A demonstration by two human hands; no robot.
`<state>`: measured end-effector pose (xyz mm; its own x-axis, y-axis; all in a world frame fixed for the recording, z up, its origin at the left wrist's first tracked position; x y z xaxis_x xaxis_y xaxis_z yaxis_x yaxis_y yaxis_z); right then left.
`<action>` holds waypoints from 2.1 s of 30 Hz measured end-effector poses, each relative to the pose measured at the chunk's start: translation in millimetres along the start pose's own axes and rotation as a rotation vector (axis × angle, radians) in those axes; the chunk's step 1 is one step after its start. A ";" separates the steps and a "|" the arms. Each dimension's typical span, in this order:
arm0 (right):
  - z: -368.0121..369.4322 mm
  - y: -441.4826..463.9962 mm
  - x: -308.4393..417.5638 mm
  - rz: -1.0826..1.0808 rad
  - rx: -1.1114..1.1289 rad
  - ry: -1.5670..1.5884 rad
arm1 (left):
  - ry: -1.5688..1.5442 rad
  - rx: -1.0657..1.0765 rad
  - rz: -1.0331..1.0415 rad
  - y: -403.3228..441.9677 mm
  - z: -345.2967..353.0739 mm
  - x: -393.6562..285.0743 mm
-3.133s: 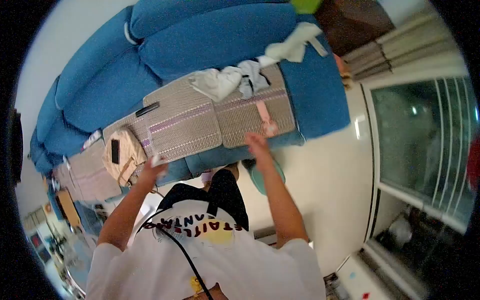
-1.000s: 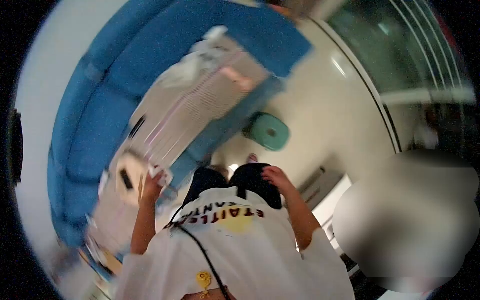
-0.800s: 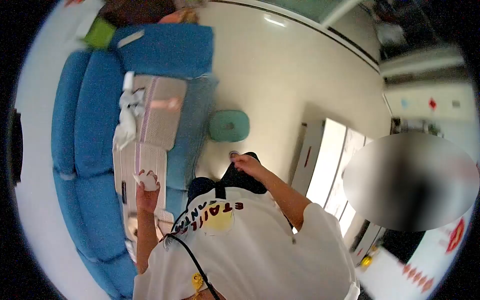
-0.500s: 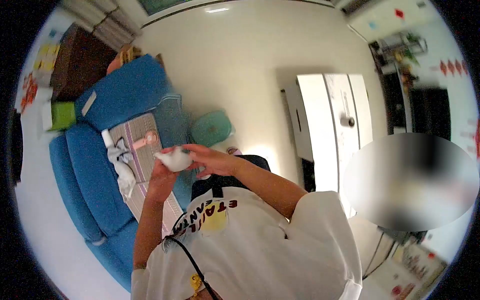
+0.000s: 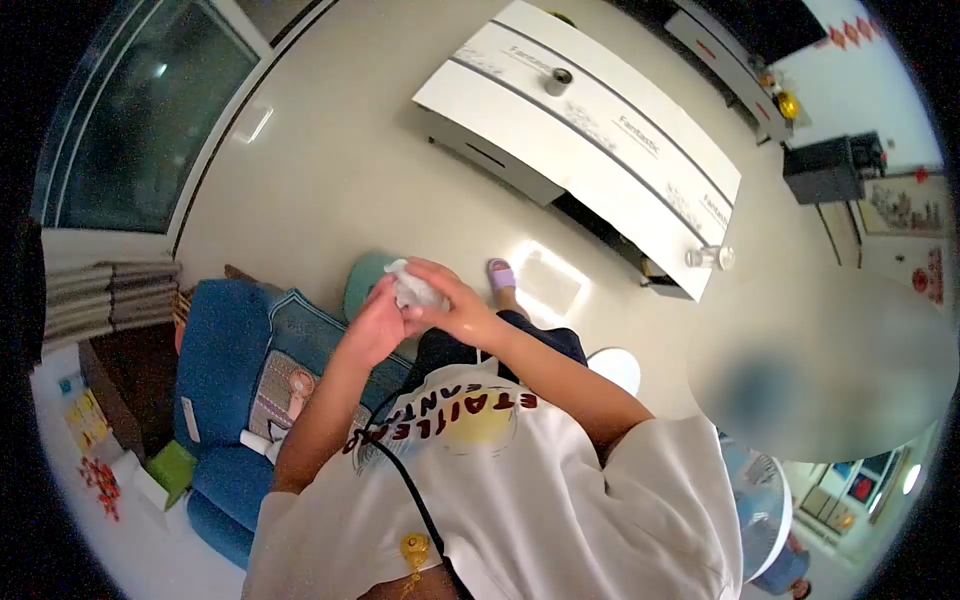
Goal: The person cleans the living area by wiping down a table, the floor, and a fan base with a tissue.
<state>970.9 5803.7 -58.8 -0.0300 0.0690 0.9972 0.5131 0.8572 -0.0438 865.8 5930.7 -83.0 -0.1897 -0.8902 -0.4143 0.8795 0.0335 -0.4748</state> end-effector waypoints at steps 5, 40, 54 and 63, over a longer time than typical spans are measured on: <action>-82.9 -29.2 -7.0 0.354 -0.284 0.792 | 0.233 -0.016 0.011 66.7 55.8 19.8; -572.0 64.0 -402.9 0.193 -0.056 -1.115 | 2.181 -0.560 -0.094 641.9 -41.6 148.7; -525.3 220.5 -492.4 0.186 -0.040 -0.926 | 2.004 -0.658 -0.800 767.1 -13.7 98.0; -785.3 -39.6 -562.9 1.478 -0.867 -1.582 | 1.905 -0.604 -0.932 765.3 -10.5 93.0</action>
<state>1641.1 5330.2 -570.3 0.3879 0.7745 -0.4996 0.9001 -0.4349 0.0246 1516.6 5878.4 -493.0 -0.7643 0.6296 0.1394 0.1813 0.4172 -0.8905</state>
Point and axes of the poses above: each hand's wrist, its own y-axis towards the middle knuckle, its own z-axis out of the palm, x = y × z, the point moved 2 cm from there along y, towards the middle knuckle, and after that the axes turned 2 degrees about z, right-handed, at the moved point
